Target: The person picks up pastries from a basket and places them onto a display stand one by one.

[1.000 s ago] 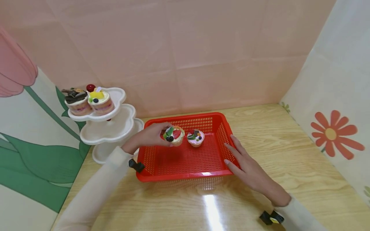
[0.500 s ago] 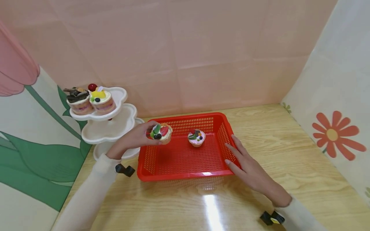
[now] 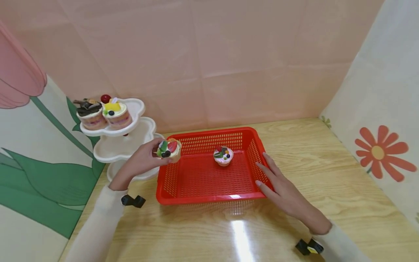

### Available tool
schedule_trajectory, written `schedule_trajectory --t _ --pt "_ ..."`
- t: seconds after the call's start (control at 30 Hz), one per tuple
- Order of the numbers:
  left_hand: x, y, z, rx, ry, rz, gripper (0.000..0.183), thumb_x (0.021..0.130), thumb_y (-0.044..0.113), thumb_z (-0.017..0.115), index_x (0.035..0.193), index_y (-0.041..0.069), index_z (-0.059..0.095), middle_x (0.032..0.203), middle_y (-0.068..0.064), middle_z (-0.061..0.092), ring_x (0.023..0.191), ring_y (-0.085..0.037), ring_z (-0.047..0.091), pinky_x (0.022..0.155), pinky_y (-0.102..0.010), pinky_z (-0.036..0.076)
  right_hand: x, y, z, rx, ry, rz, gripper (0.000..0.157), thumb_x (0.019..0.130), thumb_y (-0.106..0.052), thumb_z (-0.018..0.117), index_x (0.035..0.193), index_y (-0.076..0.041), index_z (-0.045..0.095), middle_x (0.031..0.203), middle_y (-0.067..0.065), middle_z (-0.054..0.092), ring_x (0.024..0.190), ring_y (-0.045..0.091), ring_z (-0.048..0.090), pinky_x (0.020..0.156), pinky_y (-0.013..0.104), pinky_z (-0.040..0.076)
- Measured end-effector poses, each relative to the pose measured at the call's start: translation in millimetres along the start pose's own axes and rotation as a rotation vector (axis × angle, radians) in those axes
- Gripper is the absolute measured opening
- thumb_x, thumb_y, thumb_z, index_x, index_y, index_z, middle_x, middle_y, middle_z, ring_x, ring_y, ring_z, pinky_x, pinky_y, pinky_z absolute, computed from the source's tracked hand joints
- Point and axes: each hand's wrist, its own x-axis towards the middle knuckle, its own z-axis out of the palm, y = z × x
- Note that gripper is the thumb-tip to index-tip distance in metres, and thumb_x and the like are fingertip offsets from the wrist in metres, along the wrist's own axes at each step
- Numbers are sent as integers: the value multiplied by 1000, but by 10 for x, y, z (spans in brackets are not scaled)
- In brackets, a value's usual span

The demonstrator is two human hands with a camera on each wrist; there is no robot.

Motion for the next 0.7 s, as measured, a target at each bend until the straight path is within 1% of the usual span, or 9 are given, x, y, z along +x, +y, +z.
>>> schedule_trajectory --t 0.1,0.3,0.47,0.6,0.7 --pt "-53 -38 -21 23 42 -34 54 81 37 86 122 14 59 102 -4 67 87 -22 61 75 -36 52 2 -1 -3 0 -1 0 64 105 -40 53 157 -7 35 171 5 2 153 38 18 99 65 45" --pt "-133 -152 -89 60 115 -37 53 82 40 85 118 12 59 101 -5 67 85 -22 59 71 -33 51 4 -1 -7 -2 -1 4 64 105 -39 54 157 -7 36 171 5 2 152 38 19 98 65 47" --pt "-215 -230 -140 87 165 -57 52 84 37 83 121 10 59 107 -8 67 91 -24 60 76 -34 53 5 3 -2 -1 -1 7 64 105 -40 54 157 -7 36 171 4 2 152 38 19 97 65 47" --pt "-275 -268 -172 118 213 -91 58 84 39 82 126 6 58 113 -12 68 97 -28 63 82 -38 54 7 8 2 -1 -2 5 63 105 -37 55 157 -7 36 171 4 2 153 37 18 98 66 46" --pt "-311 -291 -204 136 261 -113 62 84 40 82 128 4 58 116 -15 68 99 -30 63 82 -38 54 8 11 4 -1 -3 5 64 105 -39 54 157 -7 36 171 4 2 153 37 16 98 67 45"
